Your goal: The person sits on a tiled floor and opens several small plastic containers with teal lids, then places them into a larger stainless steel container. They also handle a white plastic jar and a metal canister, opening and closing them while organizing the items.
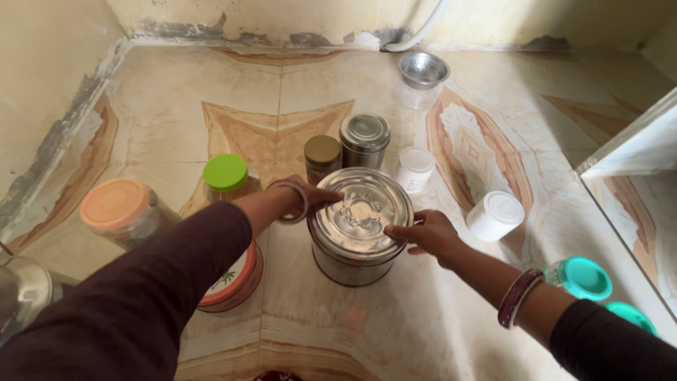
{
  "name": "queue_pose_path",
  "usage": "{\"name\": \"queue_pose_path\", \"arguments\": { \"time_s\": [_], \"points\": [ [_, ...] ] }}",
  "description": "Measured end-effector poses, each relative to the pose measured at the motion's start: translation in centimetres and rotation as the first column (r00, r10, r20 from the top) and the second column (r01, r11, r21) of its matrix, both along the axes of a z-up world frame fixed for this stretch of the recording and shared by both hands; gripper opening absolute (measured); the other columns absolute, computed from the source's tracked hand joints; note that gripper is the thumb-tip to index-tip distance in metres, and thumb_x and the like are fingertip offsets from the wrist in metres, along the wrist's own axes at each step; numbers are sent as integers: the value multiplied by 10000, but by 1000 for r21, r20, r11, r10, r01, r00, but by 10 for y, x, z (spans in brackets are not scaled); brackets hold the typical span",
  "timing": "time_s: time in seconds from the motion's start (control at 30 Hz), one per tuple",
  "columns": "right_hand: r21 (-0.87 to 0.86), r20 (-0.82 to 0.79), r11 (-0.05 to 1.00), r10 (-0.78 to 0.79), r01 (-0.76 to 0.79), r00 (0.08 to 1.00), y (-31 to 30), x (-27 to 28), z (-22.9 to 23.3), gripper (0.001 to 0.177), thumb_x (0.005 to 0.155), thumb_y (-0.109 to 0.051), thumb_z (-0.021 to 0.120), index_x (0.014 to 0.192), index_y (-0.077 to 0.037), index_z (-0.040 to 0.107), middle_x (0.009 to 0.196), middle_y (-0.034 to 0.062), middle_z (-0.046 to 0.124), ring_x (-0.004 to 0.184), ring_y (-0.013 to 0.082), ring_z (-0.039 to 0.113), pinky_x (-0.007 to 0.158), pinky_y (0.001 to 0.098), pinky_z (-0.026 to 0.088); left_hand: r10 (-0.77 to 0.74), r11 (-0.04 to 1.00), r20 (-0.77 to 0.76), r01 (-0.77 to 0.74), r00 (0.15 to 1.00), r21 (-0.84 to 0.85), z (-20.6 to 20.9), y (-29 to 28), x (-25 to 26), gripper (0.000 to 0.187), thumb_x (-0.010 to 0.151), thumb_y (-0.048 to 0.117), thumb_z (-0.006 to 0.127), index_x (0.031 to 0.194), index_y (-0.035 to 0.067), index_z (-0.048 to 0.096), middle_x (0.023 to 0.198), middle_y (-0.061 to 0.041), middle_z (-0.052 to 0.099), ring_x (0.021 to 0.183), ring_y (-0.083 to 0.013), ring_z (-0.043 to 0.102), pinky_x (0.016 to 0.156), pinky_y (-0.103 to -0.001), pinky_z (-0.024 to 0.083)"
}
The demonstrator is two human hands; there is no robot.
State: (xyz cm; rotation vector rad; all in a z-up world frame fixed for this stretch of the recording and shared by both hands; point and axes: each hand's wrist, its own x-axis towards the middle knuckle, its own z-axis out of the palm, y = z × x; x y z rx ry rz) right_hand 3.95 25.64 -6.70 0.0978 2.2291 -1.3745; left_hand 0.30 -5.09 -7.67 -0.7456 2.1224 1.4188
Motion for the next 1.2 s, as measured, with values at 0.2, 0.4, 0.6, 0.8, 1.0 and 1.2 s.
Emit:
{"name": "queue_pose_path", "arguments": {
  "time_s": [0.2, 0.4, 0.6, 0.8, 1.0, 1.2],
  "points": [
    [-62, 82, 994, -89, 95, 993, 14, 0, -2, 503, 731, -397, 844, 1066, -29, 775, 920, 63, 791, 780, 124, 690, 711, 292, 527, 30, 985, -55, -39, 998, -168, 3, 35, -3, 883, 550, 652, 961, 1051, -22, 687, 978, -156, 751, 798, -206, 729, 672, -350, 579],
    [-55, 58, 977, -201, 204, 978, 11, -13, -6, 492, 725, -384, 868, 1070, -66, 721, 928, 56, 724, 782, 154, 660, 715, 342, 546, -108, 960, -96, 78, 990, -270, 36, 35, 10, 1018, 562, 766, 893, 1152, -40, 698, 1080, -211, 735, 868, -222, 716, 703, -351, 564],
    [-202, -12, 960, -202, 195, 979, 6, -35, 32, 499, 820, -437, 775, 1040, 4, 700, 949, 91, 723, 875, 206, 657, 751, 372, 544, 46, 998, -320, -29, 946, 59, 98, 42, 9, 784, 547, 530, 885, 1090, -11, 723, 925, -219, 788, 676, -293, 788, 597, -393, 663],
    [-165, -142, 963, -236, 212, 961, -3, -48, 76, 561, 905, -533, 680, 1082, -1, 709, 1005, 70, 678, 916, 206, 611, 777, 369, 522, 237, 968, -274, -204, 932, 144, 153, 37, -13, 789, 639, 502, 905, 1079, -103, 655, 926, -246, 792, 723, -301, 808, 630, -382, 683],
    [321, -290, 935, -55, 151, 956, -7, -47, 50, 725, 902, -591, 636, 1390, -57, 582, 1099, 203, 731, 934, 321, 715, 787, 433, 571, 293, 956, -359, -282, 886, 85, 171, 4, -18, 823, 632, 499, 931, 1099, -122, 660, 986, -242, 748, 833, -300, 783, 691, -408, 630],
    [208, 336, 976, -11, -63, 942, 8, -23, -7, 634, 923, -383, 641, 1411, 4, 525, 1333, 268, 599, 995, 394, 767, 802, 463, 664, 390, 918, -433, -379, 813, 116, 174, -34, -11, 799, 622, 491, 923, 1081, -121, 691, 1054, -266, 773, 871, -324, 787, 742, -424, 623]
  ]
}}
